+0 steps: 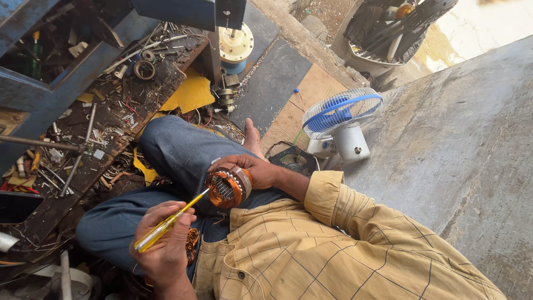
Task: The person winds copper wire around a motor stator core, using a lighter to heat and seal the wire ends. The person sits on the floor in a cluttered workshop while performing the task.
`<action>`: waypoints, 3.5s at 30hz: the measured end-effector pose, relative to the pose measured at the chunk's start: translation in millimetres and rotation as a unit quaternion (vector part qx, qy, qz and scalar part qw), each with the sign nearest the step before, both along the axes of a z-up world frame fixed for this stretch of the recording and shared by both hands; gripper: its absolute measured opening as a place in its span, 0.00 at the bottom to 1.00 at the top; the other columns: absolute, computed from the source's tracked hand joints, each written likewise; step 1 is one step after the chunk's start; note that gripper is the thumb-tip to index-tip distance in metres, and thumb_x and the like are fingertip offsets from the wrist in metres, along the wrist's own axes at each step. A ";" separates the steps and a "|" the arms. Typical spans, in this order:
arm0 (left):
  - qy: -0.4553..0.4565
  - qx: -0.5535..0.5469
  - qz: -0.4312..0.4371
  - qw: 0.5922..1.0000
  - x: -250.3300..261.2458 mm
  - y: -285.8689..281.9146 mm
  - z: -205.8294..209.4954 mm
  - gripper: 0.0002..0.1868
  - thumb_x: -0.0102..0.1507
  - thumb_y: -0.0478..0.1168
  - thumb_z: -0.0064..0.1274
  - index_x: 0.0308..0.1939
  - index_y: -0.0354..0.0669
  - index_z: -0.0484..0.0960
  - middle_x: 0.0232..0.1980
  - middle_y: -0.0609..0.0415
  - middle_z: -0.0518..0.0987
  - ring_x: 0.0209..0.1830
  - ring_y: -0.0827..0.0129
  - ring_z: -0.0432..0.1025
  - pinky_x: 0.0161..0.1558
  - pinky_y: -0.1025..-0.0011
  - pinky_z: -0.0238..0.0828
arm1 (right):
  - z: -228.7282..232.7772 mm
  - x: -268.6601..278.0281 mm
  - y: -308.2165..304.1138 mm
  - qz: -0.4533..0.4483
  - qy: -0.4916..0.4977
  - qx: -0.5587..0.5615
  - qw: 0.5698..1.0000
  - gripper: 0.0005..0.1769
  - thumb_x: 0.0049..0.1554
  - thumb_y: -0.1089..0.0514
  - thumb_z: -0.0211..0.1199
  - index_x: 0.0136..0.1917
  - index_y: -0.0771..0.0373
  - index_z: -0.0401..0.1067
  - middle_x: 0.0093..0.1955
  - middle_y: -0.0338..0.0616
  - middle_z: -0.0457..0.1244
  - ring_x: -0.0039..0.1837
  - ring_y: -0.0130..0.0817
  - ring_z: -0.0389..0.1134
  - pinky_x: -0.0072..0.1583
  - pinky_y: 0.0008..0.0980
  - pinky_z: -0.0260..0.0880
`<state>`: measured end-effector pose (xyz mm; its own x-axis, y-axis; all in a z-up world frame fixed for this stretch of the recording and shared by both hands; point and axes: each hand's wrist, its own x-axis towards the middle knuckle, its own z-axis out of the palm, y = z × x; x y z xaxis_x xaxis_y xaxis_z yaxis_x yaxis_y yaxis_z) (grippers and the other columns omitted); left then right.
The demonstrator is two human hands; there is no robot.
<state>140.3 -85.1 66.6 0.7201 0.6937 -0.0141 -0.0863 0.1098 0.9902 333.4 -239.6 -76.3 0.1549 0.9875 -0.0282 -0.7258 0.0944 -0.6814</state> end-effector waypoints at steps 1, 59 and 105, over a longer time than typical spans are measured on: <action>0.013 0.033 -0.011 0.999 1.5 0.4 -1.1 0.11 0.62 0.25 0.60 0.48 0.31 0.80 0.50 0.42 0.81 0.42 0.64 0.80 0.46 0.69 0.83 | -0.3 -0.5 -0.7 -0.001 0.007 -0.005 1.000 0.29 0.65 0.57 0.64 0.76 0.66 0.63 0.71 0.49 0.63 0.73 0.35 0.65 0.74 0.37 0.66; 0.074 0.342 -0.144 0.926 25.9 -3.3 -17.7 0.09 0.61 0.29 0.60 0.45 0.35 0.81 0.46 0.43 0.83 0.48 0.58 0.82 0.45 0.69 0.85 | -5.5 1.2 -1.3 0.012 0.021 -0.016 1.000 0.31 0.63 0.59 0.64 0.77 0.64 0.61 0.73 0.50 0.62 0.75 0.37 0.64 0.76 0.39 0.66; 0.028 0.268 -0.002 0.963 30.9 -18.7 -28.3 0.06 0.65 0.27 0.58 0.44 0.34 0.78 0.45 0.45 0.82 0.45 0.59 0.82 0.49 0.66 0.83 | 19.3 4.3 -3.6 -0.021 -0.010 -0.102 0.995 0.27 0.66 0.56 0.63 0.74 0.68 0.64 0.66 0.51 0.66 0.67 0.36 0.69 0.69 0.36 0.73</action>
